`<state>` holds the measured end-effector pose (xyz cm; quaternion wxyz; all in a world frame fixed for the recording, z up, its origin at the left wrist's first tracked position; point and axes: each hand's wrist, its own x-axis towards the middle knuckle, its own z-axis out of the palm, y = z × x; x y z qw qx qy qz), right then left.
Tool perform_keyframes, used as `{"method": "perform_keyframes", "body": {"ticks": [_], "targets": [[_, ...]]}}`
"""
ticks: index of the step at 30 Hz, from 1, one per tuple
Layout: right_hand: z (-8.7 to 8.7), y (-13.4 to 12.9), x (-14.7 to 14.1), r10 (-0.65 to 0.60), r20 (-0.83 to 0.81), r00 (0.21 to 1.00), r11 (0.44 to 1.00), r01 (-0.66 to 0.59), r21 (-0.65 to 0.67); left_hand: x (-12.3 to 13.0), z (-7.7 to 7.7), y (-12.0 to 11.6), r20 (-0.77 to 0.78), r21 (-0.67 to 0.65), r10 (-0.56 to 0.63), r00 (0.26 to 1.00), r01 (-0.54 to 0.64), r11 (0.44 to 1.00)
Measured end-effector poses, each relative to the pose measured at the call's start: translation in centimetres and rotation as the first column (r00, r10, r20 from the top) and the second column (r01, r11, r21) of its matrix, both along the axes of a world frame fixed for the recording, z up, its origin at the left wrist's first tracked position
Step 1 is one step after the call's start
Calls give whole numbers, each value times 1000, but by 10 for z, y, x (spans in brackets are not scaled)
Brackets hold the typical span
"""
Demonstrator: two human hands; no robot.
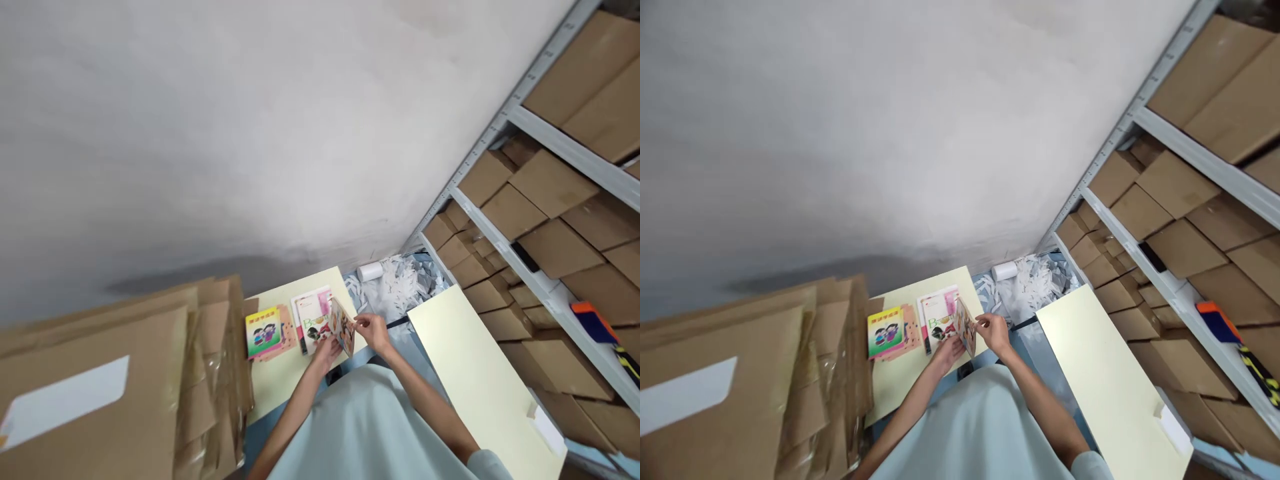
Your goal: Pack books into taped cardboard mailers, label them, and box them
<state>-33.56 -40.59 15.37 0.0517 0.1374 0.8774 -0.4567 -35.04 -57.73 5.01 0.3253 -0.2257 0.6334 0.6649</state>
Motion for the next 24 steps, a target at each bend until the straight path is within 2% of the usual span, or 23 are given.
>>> {"method": "perform_keyframes", "body": {"ticks": [3, 7, 10, 13, 18, 22, 24], "targets": [[21, 18, 22, -55, 0, 998, 996, 55, 71, 0, 10, 30, 166, 150, -39, 985, 14, 989], [36, 52, 66, -259, 22, 966, 961, 255, 107, 1, 17, 79, 307, 259, -184, 934, 104, 960], [40, 82, 109, -436, 13, 900, 899, 434, 59, 3, 22, 124, 388, 306, -300, 872, 185, 934], [40, 111, 158, -602, -11, 798, 798, 602, 3, 8, 29, 178, 427, 333, -429, 796, 303, 893], [31, 160, 230, -778, -47, 626, 628, 775, -72, 34, 48, 280, 301, 352, -621, 723, 522, 777], [19, 209, 275, -847, -89, 524, 531, 836, -139, 66, 72, 363, 89, 405, -739, 668, 654, 639], [13, 236, 298, -876, -97, 473, 483, 857, -178, 84, 84, 402, 29, 370, -770, 637, 709, 600]]}}
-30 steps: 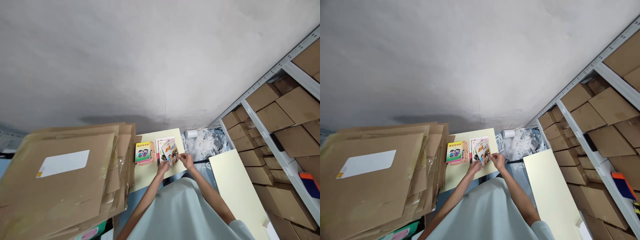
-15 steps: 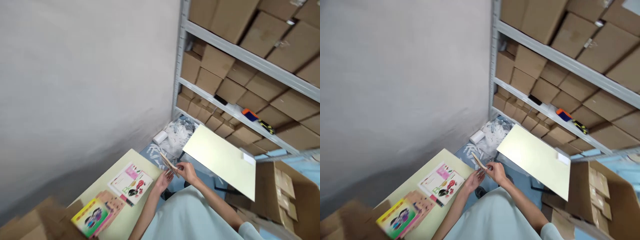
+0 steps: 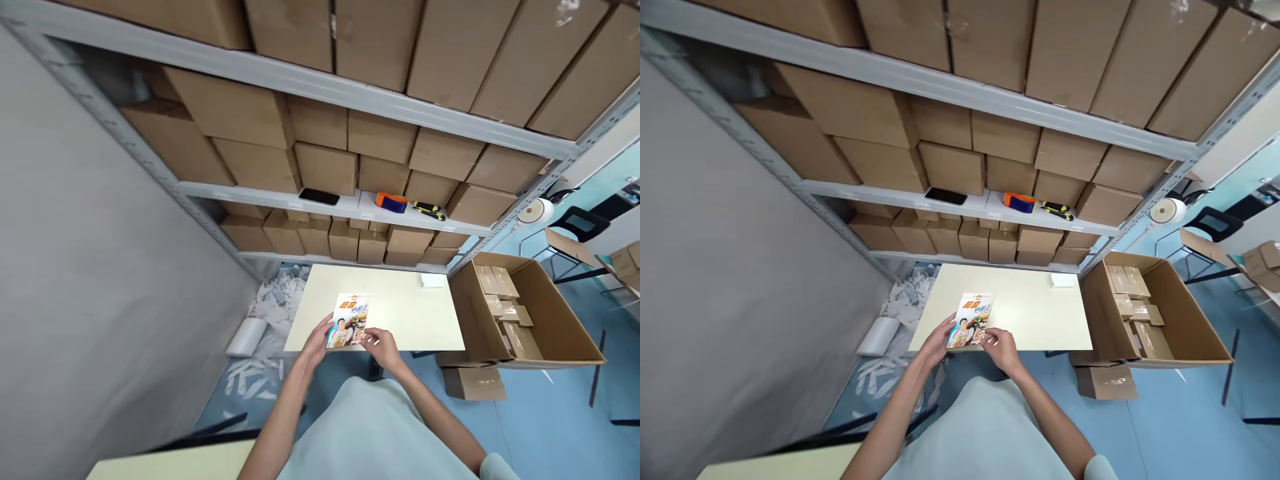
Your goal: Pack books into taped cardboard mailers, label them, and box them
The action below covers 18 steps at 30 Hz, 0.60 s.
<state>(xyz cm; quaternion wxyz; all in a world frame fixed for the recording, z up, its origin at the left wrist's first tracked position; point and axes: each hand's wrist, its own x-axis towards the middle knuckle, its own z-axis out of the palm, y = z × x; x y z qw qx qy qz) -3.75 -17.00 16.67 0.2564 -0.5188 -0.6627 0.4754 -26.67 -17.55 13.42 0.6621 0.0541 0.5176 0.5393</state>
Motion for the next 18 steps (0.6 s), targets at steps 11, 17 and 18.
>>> {"method": "perform_keyframes", "body": {"ticks": [11, 17, 18], "targets": [[-29, 115, 107, -128, -109, 986, 991, 124, -43, 85, 44, 137, -241, 92, -152, 959, 178, 980], [-22, 155, 123, -149, -200, 968, 989, 151, -8, 102, 79, 155, -343, 178, -165, 925, 237, 955], [-20, 160, 123, -171, -214, 962, 985, 175, -3, 101, 87, 156, -384, 198, -167, 908, 257, 946]]}}
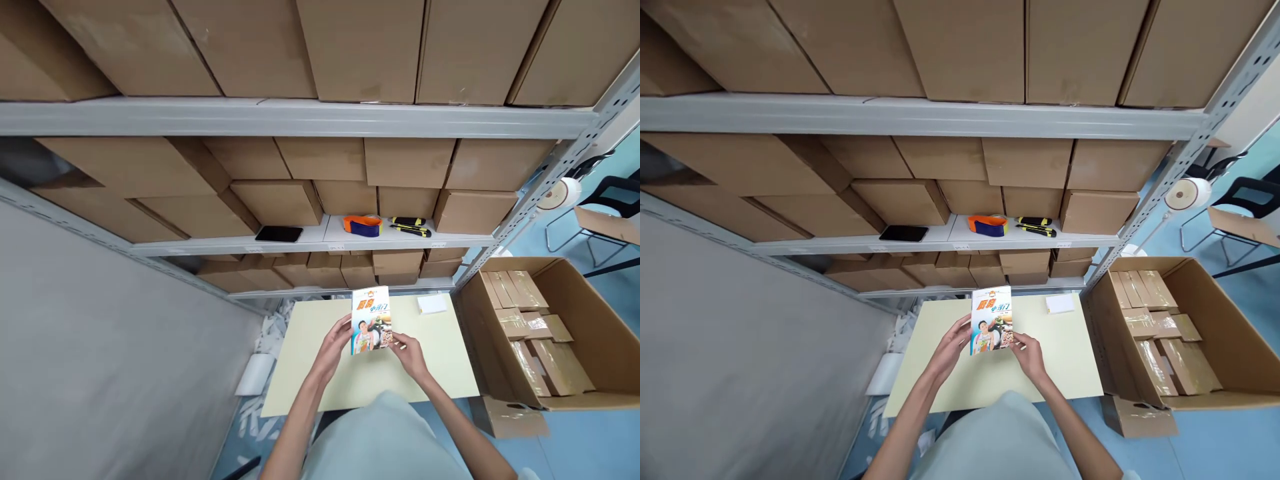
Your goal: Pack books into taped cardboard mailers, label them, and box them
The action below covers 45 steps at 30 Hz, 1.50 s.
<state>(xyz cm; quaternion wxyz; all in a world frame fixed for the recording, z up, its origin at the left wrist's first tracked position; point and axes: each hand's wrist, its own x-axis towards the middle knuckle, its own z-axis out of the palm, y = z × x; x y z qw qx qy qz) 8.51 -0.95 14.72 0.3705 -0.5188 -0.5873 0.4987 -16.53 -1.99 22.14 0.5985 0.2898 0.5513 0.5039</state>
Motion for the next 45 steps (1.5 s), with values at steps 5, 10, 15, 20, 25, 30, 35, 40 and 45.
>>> {"method": "perform_keyframes", "body": {"ticks": [5, 10, 15, 20, 25, 30, 35, 40, 45], "targets": [[30, 24, -17, -138, -112, 984, 989, 143, 35, -17, 53, 7, -313, 139, -28, 949, 75, 987], [87, 49, -43, -189, -250, 950, 975, 212, 67, -27, 112, 14, -421, 240, 57, 905, 51, 970], [150, 63, -55, -184, -368, 911, 959, 249, 136, -22, 154, 14, -436, 404, 180, 882, 14, 915], [203, 63, -62, -169, -485, 858, 918, 316, 239, -9, 190, 14, -362, 498, 287, 887, -76, 864], [257, 67, -74, -157, -576, 802, 849, 408, 337, 3, 239, 21, -341, 628, 373, 863, -87, 774], [297, 68, -81, -155, -654, 741, 813, 471, 341, 13, 279, 25, -296, 719, 437, 849, -103, 688], [299, 47, -79, -216, -698, 683, 763, 564, 316, 26, 281, 13, -216, 723, 406, 888, -135, 678], [293, 30, -65, -251, -682, 687, 704, 613, 358, 37, 264, -4, -185, 685, 385, 904, -163, 711], [292, 21, -56, -276, -689, 670, 675, 645, 357, 44, 248, -12, -123, 633, 353, 928, -201, 748]]}}
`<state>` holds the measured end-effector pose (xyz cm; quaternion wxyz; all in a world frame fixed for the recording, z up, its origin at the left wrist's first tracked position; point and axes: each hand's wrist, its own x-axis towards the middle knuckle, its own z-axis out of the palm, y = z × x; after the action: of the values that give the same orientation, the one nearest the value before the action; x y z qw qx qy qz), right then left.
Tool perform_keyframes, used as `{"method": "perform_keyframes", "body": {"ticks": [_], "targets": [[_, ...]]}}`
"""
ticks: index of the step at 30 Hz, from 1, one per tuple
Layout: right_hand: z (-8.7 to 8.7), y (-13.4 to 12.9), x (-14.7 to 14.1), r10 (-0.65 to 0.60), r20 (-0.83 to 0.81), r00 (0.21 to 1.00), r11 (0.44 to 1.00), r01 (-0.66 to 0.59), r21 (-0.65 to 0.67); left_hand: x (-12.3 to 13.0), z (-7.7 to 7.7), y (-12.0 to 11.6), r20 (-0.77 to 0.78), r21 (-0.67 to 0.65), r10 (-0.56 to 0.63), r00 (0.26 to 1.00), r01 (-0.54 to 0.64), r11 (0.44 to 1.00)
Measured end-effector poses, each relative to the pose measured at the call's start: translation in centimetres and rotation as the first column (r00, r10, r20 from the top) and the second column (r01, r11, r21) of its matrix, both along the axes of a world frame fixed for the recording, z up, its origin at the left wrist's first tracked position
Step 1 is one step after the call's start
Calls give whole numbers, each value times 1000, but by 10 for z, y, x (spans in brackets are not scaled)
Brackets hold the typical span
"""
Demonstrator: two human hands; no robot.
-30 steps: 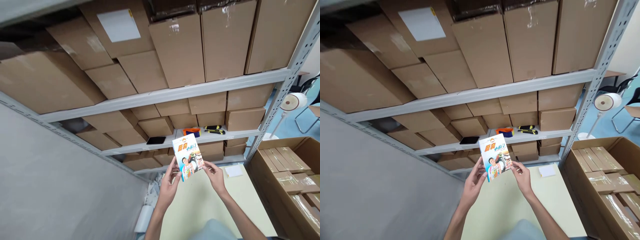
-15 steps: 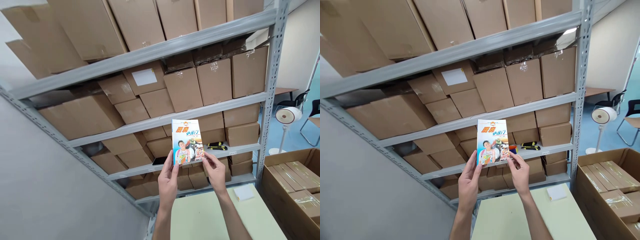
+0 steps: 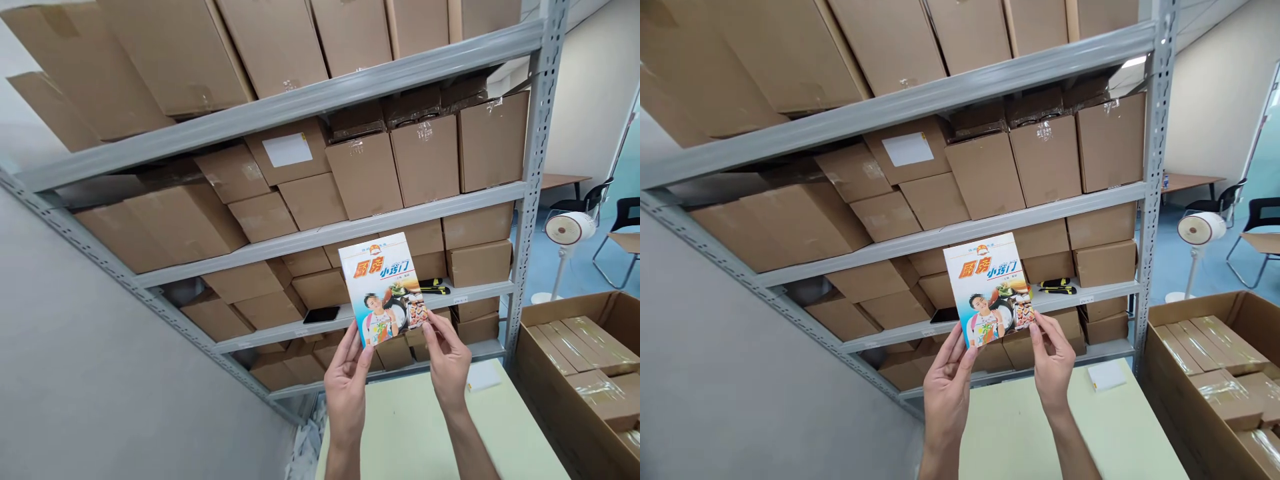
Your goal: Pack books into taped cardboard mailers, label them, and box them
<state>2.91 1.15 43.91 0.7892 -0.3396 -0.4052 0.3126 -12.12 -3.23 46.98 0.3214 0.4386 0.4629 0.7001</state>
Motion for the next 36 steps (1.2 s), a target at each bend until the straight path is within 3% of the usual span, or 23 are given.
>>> {"method": "perform_keyframes", "body": {"ticks": [5, 19, 36], "targets": [[1, -8, 0, -32, -25, 999, 999, 31, -36, 4, -2, -7, 33, -45, -1, 999, 2, 999], [8, -34, -12, 63, 6, 998, 998, -63, 11, -11, 16, -41, -42, -31, 121, 992, -122, 992], [13, -40, -12, 92, -73, 993, 996, -91, 9, -7, 12, -56, -26, -43, 155, 988, -156, 987]]}}
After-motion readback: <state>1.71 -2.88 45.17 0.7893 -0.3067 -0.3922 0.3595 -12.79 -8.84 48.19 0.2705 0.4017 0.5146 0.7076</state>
